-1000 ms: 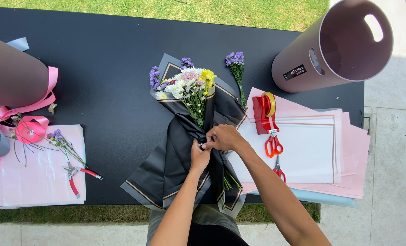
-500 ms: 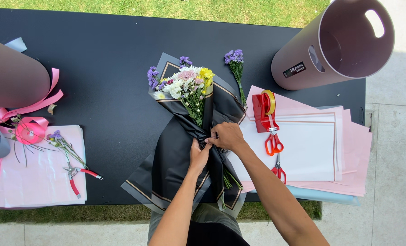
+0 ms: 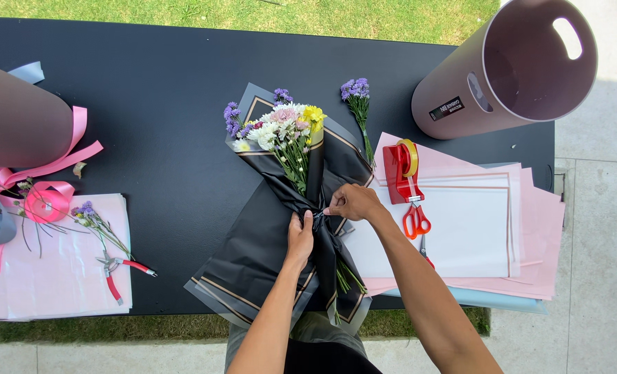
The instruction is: The person wraps a bouquet of flowers in black and grey paper, folding the edges around the stems and securing the wrap with adhesive tape.
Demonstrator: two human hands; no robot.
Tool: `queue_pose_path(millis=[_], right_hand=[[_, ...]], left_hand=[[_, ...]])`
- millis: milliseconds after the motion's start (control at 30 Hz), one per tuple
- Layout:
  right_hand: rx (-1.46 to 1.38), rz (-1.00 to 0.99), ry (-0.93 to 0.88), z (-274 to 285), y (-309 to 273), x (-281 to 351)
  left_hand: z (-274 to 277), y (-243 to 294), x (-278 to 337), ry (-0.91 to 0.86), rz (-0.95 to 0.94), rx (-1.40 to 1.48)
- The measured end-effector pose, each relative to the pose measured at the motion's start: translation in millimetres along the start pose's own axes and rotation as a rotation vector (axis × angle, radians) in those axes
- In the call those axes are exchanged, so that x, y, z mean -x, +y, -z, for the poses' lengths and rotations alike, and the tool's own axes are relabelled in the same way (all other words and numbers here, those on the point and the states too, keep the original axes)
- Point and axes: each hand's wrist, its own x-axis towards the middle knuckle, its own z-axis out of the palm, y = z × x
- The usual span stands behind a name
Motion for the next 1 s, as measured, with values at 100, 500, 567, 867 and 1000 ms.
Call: queue_pose_path(millis=[100,500,567,867,1000], right_hand=[[-0.077,-0.009,-0.077,0,6,-6],[-0.439,0.088,0.069,-21,0,-5],[-0.408,0.078,0.178,-30,-6,1],[-0.751,-0.054,0.308,-74,-14,16],[-1.343,-0.298,0.133,-88,-9,9]], left_hand=[[0,-3,-2,-0.008,0.01,0.085],[24,37,27,0.05,-0.025,0.075],[26,39,30,0.068,-0.045,0.078],[28,65,37,0.073,-0.04,0.06],[26,69,31,0.118,-0.07,-0.106]])
